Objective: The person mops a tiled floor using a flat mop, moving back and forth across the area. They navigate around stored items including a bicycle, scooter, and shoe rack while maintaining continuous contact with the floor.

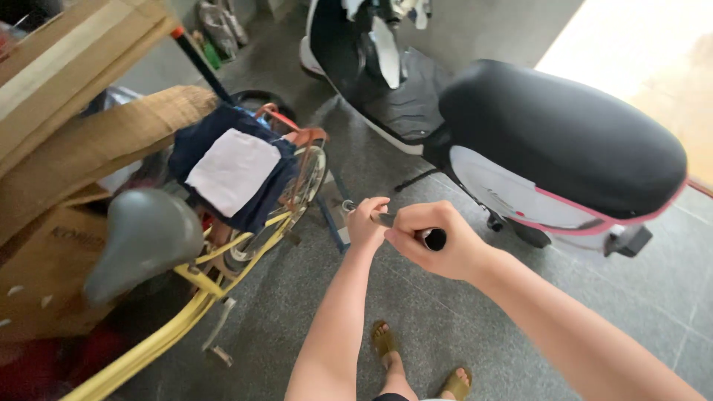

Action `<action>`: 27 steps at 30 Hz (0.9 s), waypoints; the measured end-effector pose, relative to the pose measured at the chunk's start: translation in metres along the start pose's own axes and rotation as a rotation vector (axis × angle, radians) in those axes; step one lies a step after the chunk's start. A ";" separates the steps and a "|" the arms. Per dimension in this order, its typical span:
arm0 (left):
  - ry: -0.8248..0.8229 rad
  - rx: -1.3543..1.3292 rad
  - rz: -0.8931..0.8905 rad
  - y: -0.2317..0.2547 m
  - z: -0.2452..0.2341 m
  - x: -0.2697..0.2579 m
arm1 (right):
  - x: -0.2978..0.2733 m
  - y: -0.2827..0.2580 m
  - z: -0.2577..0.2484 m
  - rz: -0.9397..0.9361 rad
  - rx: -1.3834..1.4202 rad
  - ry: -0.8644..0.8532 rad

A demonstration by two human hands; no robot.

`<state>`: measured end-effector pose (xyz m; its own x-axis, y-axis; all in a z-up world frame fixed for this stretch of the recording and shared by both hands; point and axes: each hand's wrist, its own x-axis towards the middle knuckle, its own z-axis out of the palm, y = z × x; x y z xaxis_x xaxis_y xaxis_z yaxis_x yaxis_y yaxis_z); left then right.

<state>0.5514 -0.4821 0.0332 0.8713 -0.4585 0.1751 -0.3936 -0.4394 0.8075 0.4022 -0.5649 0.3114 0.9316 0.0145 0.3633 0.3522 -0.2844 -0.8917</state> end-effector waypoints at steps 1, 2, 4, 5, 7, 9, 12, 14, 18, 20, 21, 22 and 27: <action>-0.015 0.001 0.010 0.005 0.005 -0.001 | -0.004 0.000 -0.006 0.004 -0.003 0.017; -0.039 -0.050 -0.033 0.010 0.011 -0.003 | -0.009 -0.001 -0.013 0.013 -0.014 0.010; -0.079 -0.098 -0.065 0.026 0.028 -0.003 | -0.014 -0.010 -0.033 0.025 -0.028 0.022; -0.074 -0.154 -0.104 0.034 0.039 -0.004 | -0.014 -0.017 -0.046 0.068 -0.049 -0.007; -0.082 -0.208 -0.136 0.061 0.057 -0.012 | -0.019 -0.033 -0.070 0.113 -0.071 -0.021; -0.098 -0.244 -0.232 0.100 0.070 -0.029 | -0.029 -0.053 -0.091 0.127 -0.097 -0.067; -0.147 -0.353 -0.267 0.122 0.116 -0.054 | -0.047 -0.075 -0.114 0.196 -0.104 -0.116; -0.145 -0.319 -0.256 0.134 0.128 -0.068 | -0.057 -0.080 -0.123 0.193 -0.113 -0.148; -0.144 -0.200 -0.230 0.169 0.133 -0.079 | -0.072 -0.081 -0.143 0.181 -0.121 -0.225; -0.141 -0.133 -0.229 0.181 0.129 -0.085 | -0.073 -0.083 -0.141 0.158 -0.094 -0.207; -0.151 -0.062 -0.226 0.186 0.126 -0.087 | -0.072 -0.084 -0.141 0.143 -0.065 -0.177; -0.143 -0.061 -0.225 0.191 0.120 -0.080 | -0.070 -0.074 -0.141 0.136 -0.065 -0.181; -0.190 0.221 -0.242 0.209 0.086 -0.047 | -0.048 -0.051 -0.133 0.017 0.049 0.083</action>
<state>0.4027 -0.6183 0.1456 0.8850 -0.4471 -0.1297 -0.2550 -0.6987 0.6684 0.3276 -0.6782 0.3756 0.9273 -0.0702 0.3676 0.3426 -0.2363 -0.9093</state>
